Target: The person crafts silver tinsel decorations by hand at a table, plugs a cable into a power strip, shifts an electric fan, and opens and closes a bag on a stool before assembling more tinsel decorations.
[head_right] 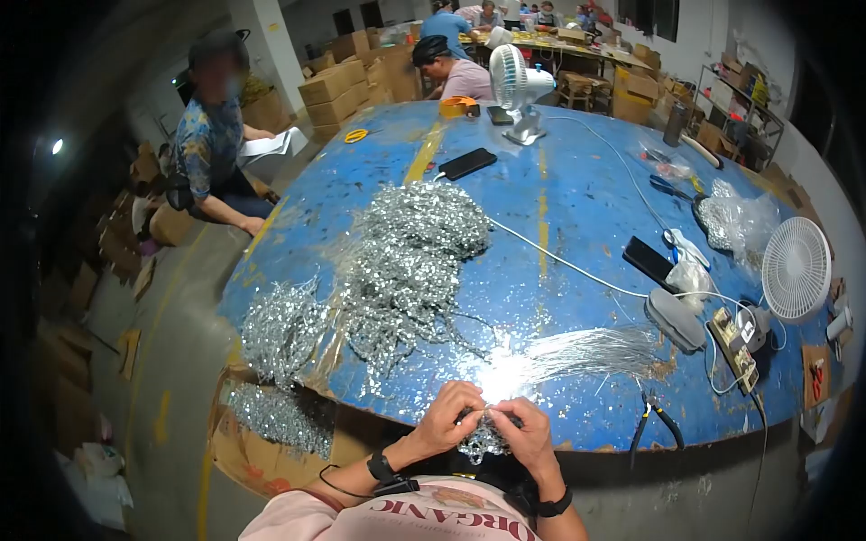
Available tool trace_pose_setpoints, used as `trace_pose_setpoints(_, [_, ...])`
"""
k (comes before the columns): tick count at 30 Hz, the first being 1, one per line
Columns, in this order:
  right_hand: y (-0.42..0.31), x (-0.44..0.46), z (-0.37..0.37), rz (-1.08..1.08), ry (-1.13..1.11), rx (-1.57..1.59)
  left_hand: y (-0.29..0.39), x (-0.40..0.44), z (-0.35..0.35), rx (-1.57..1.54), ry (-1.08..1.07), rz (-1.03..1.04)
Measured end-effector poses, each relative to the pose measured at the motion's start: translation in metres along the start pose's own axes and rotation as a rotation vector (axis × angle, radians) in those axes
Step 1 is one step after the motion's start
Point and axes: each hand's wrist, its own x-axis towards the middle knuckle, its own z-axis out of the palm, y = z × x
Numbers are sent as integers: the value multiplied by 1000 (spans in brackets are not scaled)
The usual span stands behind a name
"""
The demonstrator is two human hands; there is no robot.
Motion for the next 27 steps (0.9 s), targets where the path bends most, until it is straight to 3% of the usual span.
trace_pose_setpoints(9, [-10, -1, -7, 68, 122, 134, 7, 4, 3, 2, 24, 64])
trace_pose_setpoints(15, [-15, 1, -14, -91, 16, -209, 15, 18, -13, 87, 97, 144])
trace_pose_setpoints(17, [-11, 2, -8, 25, 16, -118, 14, 27, -17, 152, 148, 188])
trace_pose_setpoints(18, [-7, 2, -8, 94, -34, -117, 10, 26, -13, 120, 172, 141])
trace_pose_setpoints(21, [-27, 8, -13, -168, -149, -127, -4, 30, -10, 123, 92, 61])
trace_pose_setpoints(23, [-24, 2, -12, -112, -145, 85, 3, 26, -5, 74, 31, -87])
trace_pose_setpoints(27, [-15, 7, -13, -244, -54, -18, 13, 20, -1, -44, -84, -233])
